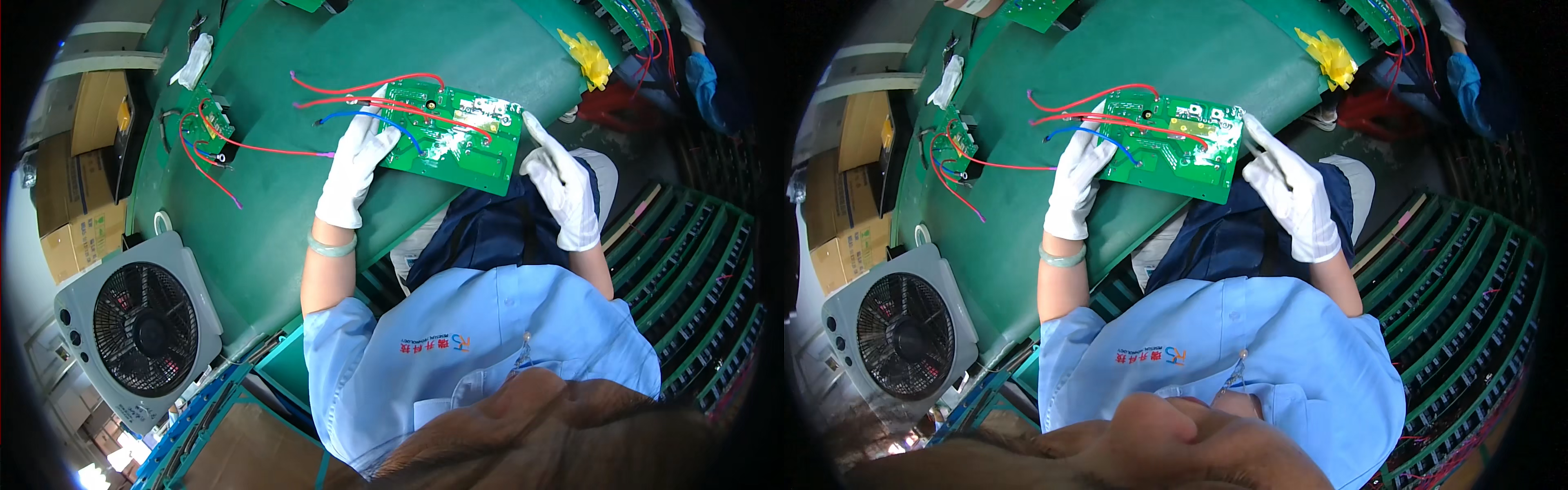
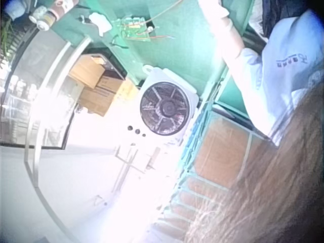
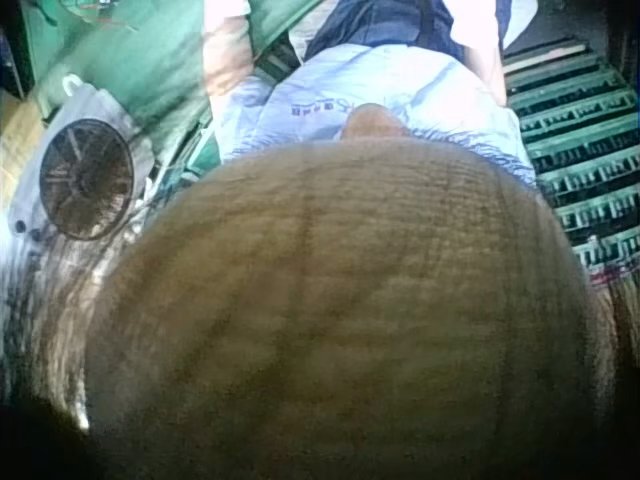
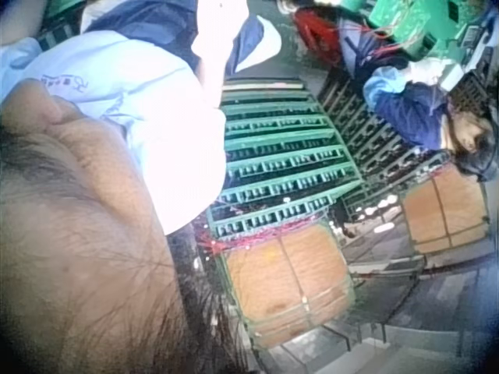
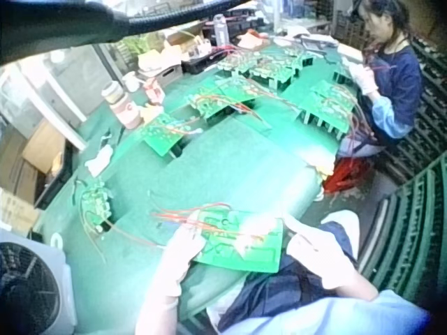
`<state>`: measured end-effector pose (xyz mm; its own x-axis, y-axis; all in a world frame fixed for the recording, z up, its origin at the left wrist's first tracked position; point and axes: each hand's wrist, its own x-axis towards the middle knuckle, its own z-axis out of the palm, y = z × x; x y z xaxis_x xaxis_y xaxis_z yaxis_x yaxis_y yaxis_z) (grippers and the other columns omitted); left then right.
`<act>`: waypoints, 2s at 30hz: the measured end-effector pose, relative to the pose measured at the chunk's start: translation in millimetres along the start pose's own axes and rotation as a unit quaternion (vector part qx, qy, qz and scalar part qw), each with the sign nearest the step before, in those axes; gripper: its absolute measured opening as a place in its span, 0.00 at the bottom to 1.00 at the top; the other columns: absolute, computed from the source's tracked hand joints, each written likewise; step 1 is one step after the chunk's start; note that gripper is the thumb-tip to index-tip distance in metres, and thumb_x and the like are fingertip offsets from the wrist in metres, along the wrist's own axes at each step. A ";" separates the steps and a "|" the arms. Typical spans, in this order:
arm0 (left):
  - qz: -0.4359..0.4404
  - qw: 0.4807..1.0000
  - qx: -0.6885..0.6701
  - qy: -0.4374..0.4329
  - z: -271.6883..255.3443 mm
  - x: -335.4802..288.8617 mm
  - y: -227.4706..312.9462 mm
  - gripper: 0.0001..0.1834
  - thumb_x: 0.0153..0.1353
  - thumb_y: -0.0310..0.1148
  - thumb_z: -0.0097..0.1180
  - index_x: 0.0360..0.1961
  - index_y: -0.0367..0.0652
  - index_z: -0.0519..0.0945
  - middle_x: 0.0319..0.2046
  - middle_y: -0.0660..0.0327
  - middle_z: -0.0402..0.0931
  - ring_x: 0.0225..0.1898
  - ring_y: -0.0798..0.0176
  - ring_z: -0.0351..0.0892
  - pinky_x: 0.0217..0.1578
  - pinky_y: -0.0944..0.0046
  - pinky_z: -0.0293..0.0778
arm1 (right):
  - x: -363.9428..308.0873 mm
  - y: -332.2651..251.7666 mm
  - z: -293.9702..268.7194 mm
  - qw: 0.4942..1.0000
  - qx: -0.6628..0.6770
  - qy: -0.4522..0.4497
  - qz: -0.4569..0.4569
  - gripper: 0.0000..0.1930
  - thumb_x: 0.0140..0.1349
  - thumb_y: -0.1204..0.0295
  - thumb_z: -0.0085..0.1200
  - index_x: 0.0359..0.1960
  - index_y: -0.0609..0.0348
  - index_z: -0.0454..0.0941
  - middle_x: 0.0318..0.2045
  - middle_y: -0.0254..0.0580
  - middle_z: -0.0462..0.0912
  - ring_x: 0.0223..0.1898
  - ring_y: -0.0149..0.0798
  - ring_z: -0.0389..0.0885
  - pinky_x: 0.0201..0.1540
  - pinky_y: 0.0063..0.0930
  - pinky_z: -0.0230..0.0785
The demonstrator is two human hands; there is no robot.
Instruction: The person handles green circuit boards with attached wires, flipping them over to inspect both sides and aligning components. They pick up and place down multiple boards on a green workbench, occasionally adjusting the wires and checking the board's surface.
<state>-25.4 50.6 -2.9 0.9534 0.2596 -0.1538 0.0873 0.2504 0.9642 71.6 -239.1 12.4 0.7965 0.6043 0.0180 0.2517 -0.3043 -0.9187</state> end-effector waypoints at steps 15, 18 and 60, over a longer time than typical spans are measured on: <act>0.104 0.990 0.086 0.039 25.8 -2.5 9.8 0.39 0.55 0.25 0.66 0.67 0.37 0.63 0.54 0.56 0.75 0.52 0.65 0.76 0.54 0.64 0.74 | 17.7 23.5 38.2 0.969 0.243 0.032 -0.027 0.28 0.63 0.86 0.52 0.66 0.71 0.60 0.67 0.53 0.64 0.65 0.41 0.66 0.65 0.30 0.60; 0.143 0.982 0.118 0.022 14.6 -1.3 -0.4 0.38 0.56 0.28 0.67 0.66 0.36 0.63 0.57 0.54 0.72 0.55 0.62 0.75 0.57 0.62 0.72 | 10.1 20.3 33.0 0.986 0.163 0.001 -0.024 0.30 0.62 0.85 0.55 0.66 0.71 0.60 0.67 0.50 0.65 0.61 0.38 0.72 0.63 0.30 0.63; 0.151 0.977 0.146 0.043 12.6 -4.0 3.9 0.33 0.54 0.23 0.67 0.61 0.34 0.68 0.57 0.53 0.73 0.53 0.62 0.77 0.54 0.63 0.75 | -2.3 -32.1 24.4 0.962 -0.194 0.087 -0.169 0.14 0.51 0.71 0.69 0.36 0.59 0.77 0.32 0.43 0.82 0.30 0.44 0.83 0.31 0.29 0.76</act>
<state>-25.3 38.7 4.2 0.9219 0.3606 0.1420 -0.1040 -0.1228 0.9870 48.3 -212.7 32.2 0.7046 0.5942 0.3879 0.6721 -0.3836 -0.6333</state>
